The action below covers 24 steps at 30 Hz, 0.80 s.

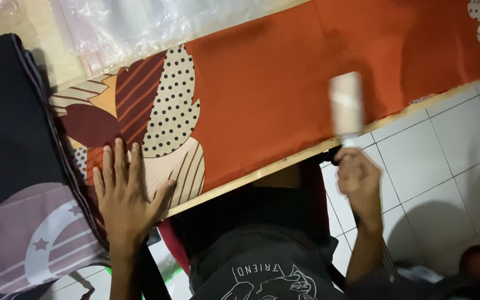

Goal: The person uses a lint roller to roll over a patterned fabric laid on a table. They fold the fabric over and continue rolling the surface to remove lint or debris. The person handles the fabric and the roller repeatedly across the work area.

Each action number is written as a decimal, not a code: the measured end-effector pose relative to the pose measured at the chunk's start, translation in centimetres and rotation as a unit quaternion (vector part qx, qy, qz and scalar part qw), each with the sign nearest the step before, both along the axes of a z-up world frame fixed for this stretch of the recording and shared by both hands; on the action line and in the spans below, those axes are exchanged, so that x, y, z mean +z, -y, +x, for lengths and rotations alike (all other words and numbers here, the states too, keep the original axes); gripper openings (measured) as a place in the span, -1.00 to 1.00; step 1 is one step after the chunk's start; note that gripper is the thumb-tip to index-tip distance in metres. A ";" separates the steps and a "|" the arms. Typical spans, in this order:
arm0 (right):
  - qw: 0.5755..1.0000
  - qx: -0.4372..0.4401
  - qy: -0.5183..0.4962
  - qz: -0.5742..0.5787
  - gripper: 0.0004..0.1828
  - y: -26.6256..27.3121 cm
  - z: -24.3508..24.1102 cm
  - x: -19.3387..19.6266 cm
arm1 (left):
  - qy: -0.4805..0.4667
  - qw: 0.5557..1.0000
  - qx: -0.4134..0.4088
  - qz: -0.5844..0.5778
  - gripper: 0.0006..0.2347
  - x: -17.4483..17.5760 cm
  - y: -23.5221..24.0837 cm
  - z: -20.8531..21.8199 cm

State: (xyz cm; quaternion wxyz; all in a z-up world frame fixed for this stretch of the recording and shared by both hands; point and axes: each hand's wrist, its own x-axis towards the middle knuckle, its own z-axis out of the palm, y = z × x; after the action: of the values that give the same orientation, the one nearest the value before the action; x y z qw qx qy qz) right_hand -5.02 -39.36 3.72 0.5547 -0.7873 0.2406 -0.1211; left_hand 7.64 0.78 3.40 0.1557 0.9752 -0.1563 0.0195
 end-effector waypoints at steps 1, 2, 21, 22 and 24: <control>1.000 0.001 0.001 0.000 -0.65 -1.3 -0.3 -0.6 | 0.001 1.000 0.001 0.000 -0.24 -0.1 0.0 0.0; 0.997 0.074 -0.013 0.030 -0.73 -2.7 -0.7 -1.3 | 0.005 1.000 -0.001 0.002 -0.23 -0.2 -0.1 0.0; 0.965 -0.032 -0.009 -0.258 -0.77 1.1 1.0 1.3 | 0.008 0.994 -0.056 0.095 -0.23 2.4 -0.1 1.6; 0.965 -0.031 -0.008 -0.259 -0.77 0.3 2.0 1.2 | 0.009 0.994 -0.055 0.095 -0.23 3.1 0.8 2.6; 0.982 -0.021 0.050 -0.182 -0.69 -1.3 4.1 1.1 | 0.007 0.986 -0.157 0.063 -0.27 4.6 2.6 4.6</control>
State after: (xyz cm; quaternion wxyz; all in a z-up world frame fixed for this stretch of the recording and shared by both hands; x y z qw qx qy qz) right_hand -0.94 -38.11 4.85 0.4107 -0.8627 0.2033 -0.2137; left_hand 12.28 -1.83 8.02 0.0943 0.9462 -0.3096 -0.0078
